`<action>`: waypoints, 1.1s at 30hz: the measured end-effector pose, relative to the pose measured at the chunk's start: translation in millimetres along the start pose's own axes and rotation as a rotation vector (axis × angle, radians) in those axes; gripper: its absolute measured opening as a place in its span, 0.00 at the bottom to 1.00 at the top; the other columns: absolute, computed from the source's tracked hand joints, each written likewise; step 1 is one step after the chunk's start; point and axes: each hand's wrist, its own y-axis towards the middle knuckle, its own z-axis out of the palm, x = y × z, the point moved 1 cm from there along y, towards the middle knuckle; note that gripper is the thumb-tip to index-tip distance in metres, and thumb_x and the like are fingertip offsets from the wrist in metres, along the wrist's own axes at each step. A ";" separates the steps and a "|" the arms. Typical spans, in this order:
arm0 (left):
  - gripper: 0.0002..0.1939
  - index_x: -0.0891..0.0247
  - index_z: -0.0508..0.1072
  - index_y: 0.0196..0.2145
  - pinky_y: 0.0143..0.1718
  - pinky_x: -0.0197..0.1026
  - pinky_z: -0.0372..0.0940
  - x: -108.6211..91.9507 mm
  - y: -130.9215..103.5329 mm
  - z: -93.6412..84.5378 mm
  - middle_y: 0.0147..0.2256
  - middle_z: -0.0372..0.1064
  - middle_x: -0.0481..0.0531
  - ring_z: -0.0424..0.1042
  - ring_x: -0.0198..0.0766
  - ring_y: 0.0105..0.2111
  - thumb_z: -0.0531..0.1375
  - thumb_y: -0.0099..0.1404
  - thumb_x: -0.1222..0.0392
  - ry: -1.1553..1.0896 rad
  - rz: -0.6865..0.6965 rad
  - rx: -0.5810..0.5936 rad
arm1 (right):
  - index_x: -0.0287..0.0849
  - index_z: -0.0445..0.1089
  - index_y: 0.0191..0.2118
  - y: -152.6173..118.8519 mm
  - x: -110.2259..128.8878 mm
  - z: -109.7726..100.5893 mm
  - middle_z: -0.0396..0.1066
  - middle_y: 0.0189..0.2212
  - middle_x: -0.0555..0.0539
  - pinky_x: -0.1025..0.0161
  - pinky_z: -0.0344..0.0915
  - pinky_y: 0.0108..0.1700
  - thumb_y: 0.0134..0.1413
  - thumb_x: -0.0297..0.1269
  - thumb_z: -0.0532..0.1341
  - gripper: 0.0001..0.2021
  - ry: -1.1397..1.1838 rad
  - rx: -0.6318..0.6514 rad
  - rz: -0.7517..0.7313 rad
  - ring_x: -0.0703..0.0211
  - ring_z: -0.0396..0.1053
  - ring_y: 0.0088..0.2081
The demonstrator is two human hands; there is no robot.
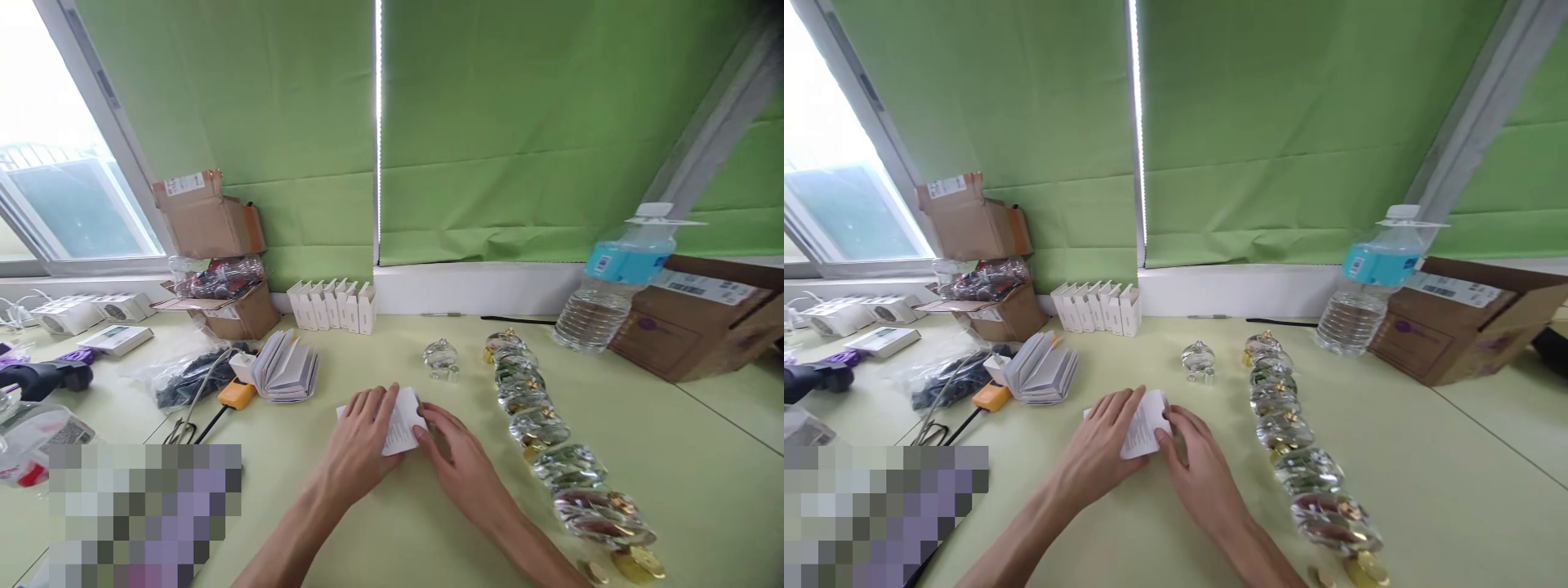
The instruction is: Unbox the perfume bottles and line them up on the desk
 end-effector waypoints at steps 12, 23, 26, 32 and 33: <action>0.44 0.54 0.42 0.66 0.55 0.53 0.58 2.4 -1.0 1.1 0.58 0.59 0.57 0.60 0.51 0.56 0.62 0.58 0.63 0.017 0.028 -0.055 | 0.46 0.74 0.33 -0.1 14.9 -31.9 0.62 0.57 0.43 0.54 0.67 0.45 0.59 0.48 0.55 0.14 -0.002 -0.235 -0.023 0.44 0.58 0.59; 0.50 0.56 0.38 0.67 0.58 0.56 0.56 19.3 -2.3 11.8 0.61 0.55 0.59 0.57 0.54 0.60 0.65 0.55 0.55 0.055 -0.108 0.009 | 0.44 0.69 0.34 -8.8 39.6 -67.2 0.69 0.34 0.44 0.63 0.62 0.30 0.61 0.46 0.55 0.12 0.140 -0.483 -0.048 0.55 0.65 0.33; 0.59 0.54 0.30 0.67 0.60 0.60 0.54 18.4 -2.4 10.8 0.66 0.44 0.60 0.48 0.57 0.64 0.67 0.52 0.45 -0.006 -0.080 -0.020 | 0.43 0.70 0.36 -11.5 41.4 -66.8 0.65 0.24 0.49 0.64 0.58 0.25 0.60 0.48 0.57 0.13 0.245 -0.388 0.040 0.59 0.61 0.25; 0.53 0.48 0.35 0.67 0.60 0.56 0.56 6.2 -2.3 -1.8 0.66 0.44 0.54 0.50 0.54 0.64 0.66 0.55 0.49 -0.118 -0.050 -0.071 | 0.41 0.70 0.32 -11.5 41.7 -61.7 0.58 0.14 0.55 0.68 0.52 0.18 0.58 0.52 0.58 0.18 0.648 -0.164 0.212 0.64 0.56 0.17; 0.48 0.48 0.39 0.66 0.59 0.55 0.58 5.0 -2.4 -3.7 0.65 0.47 0.54 0.54 0.53 0.62 0.64 0.57 0.49 -0.140 -0.056 -0.069 | 0.41 0.69 0.31 -11.0 41.9 -61.5 0.58 0.14 0.55 0.69 0.51 0.17 0.58 0.52 0.58 0.18 0.689 -0.143 0.232 0.66 0.55 0.17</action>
